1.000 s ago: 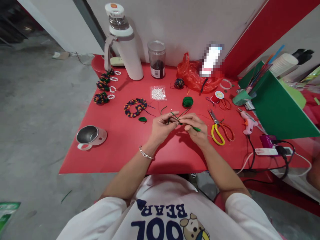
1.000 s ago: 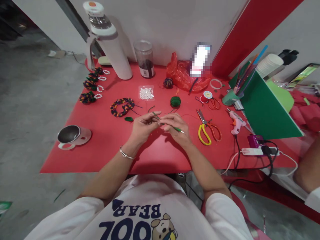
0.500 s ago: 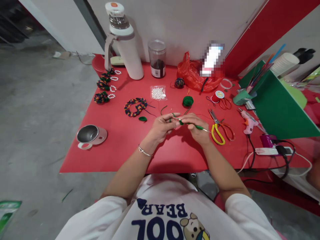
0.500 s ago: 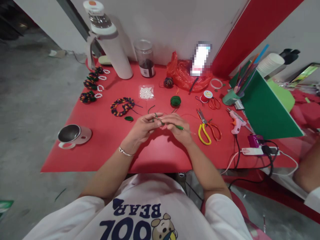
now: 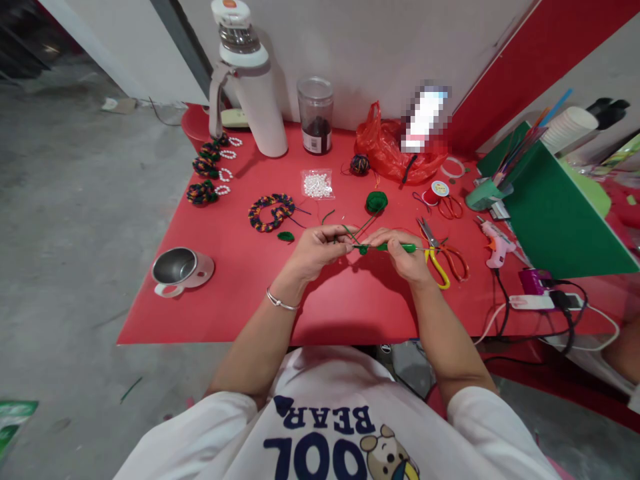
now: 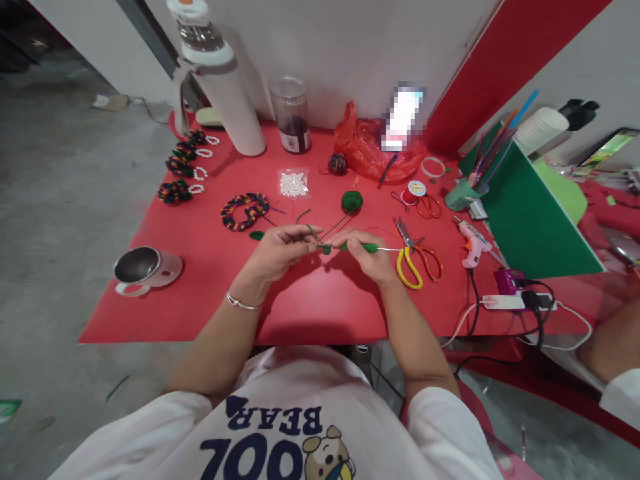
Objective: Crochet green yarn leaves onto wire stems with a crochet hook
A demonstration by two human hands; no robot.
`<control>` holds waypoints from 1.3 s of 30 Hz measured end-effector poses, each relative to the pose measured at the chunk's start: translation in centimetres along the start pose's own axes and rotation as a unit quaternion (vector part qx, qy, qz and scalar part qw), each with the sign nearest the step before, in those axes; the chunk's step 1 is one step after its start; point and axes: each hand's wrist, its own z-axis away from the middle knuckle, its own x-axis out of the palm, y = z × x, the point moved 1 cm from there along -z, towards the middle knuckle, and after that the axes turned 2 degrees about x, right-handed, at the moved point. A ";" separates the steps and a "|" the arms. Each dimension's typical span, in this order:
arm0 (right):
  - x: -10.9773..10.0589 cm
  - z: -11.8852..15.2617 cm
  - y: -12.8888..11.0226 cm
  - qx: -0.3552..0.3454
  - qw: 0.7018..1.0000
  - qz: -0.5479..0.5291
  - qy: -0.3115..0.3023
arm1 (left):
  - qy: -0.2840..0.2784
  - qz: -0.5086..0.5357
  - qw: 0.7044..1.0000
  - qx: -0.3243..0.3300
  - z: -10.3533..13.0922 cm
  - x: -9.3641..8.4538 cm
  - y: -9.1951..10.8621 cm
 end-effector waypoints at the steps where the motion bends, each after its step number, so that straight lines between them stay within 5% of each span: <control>1: 0.0 0.0 -0.1 -0.001 1.000 -0.004 -0.005 | -0.002 -0.001 1.000 -0.002 0.0 0.0 0.0; 21: -0.5 -0.1 -2.6 0.004 0.995 0.054 -0.081 | 0.013 -0.010 1.000 -0.013 -0.2 -0.2 -0.2; 31: 0.6 0.0 -2.8 -0.118 0.968 0.211 -0.062 | 0.044 0.020 0.999 -0.005 -0.4 0.1 -0.3; 35: 1.6 0.1 -1.8 -0.201 0.929 0.306 -0.052 | 0.067 0.089 0.994 -0.017 -0.6 0.3 -0.5; 39: 2.2 0.6 -0.6 -0.205 0.918 0.339 -0.018 | 0.038 0.182 0.981 -0.052 -0.7 0.7 -0.7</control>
